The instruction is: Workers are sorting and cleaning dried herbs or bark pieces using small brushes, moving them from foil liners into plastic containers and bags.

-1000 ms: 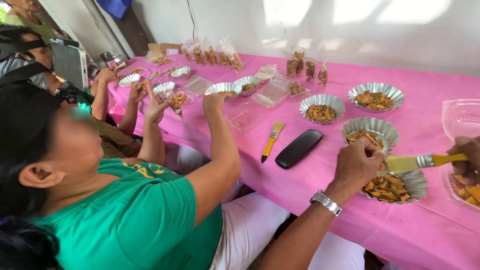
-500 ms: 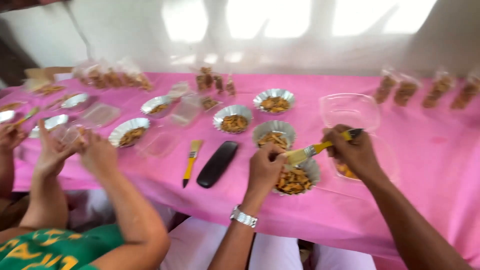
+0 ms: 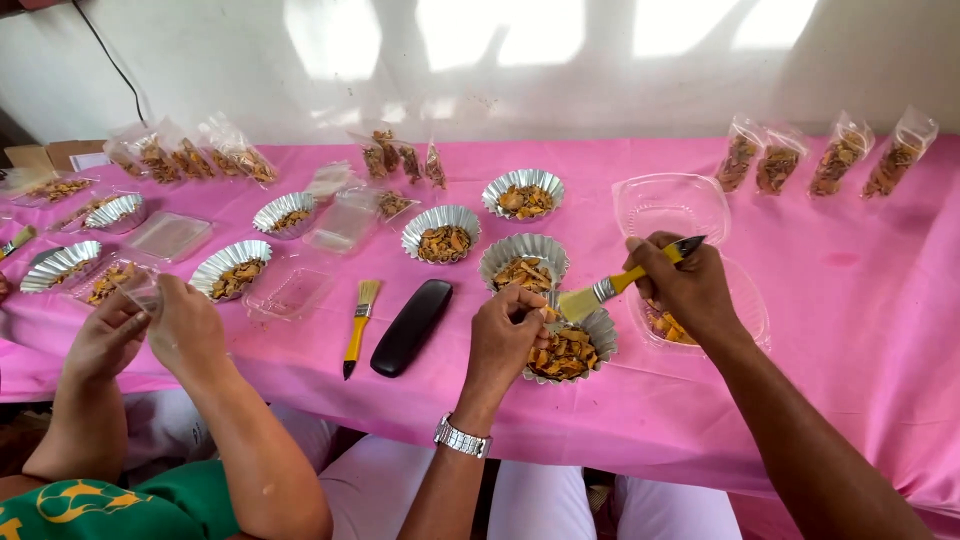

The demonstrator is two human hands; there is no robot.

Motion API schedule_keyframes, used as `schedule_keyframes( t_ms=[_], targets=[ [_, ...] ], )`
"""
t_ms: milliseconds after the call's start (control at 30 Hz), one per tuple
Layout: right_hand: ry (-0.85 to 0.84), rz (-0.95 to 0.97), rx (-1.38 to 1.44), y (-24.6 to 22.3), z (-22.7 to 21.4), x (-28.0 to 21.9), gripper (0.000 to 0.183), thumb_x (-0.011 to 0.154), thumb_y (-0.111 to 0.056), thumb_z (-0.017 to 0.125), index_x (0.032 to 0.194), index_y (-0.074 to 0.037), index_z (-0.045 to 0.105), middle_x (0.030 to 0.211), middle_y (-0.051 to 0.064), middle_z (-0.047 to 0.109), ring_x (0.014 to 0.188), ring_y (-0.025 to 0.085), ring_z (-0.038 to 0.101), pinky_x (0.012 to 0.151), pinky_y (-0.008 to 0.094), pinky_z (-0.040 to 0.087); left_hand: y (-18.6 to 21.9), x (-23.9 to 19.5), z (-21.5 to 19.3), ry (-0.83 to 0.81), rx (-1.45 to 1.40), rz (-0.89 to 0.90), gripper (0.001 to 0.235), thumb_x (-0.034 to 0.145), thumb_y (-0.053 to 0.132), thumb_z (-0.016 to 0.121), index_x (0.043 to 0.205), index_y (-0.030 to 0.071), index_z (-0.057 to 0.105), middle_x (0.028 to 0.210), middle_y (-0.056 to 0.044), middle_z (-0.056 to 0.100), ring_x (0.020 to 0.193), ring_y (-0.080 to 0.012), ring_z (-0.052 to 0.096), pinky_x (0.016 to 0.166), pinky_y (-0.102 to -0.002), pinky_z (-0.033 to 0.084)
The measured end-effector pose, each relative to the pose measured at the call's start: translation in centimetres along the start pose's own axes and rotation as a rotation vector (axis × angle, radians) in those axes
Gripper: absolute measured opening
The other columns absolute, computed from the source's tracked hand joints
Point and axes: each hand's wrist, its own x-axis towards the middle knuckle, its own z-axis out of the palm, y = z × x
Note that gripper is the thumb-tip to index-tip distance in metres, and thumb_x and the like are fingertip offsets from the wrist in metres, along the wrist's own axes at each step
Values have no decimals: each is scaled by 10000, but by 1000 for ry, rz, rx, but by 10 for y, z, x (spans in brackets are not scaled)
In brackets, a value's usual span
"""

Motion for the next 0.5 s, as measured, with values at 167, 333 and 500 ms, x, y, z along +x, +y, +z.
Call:
schedule_keyframes(
  t_ms=[167,333,500],
  targets=[
    [-62,12,-33,-10,3,-5,275,971,-203,681,770,-16,697,474,138,534,379,136,435,388,247,369,2,-3,0,-13,-34,19,136,918,-5,633,1018,-84,683,863,-211,738,680,-134,695,602,-234,654],
    [120,-51,-4,11,-12,12,268,1014,-207,631,833,-23,704,491,109,508,394,119,426,380,221,345,5,-2,4,19,-18,41,126,922,22,648,999,-69,691,843,-187,744,662,-122,683,591,-235,651],
    [544,-243,298,-9,-52,24,283,1056,-164,586,809,-54,668,553,24,510,443,83,444,406,240,275,10,21,69,-42,213,212,111,918,144,658,808,131,669,757,-6,704,728,-115,648,644,-280,516]
  ],
)
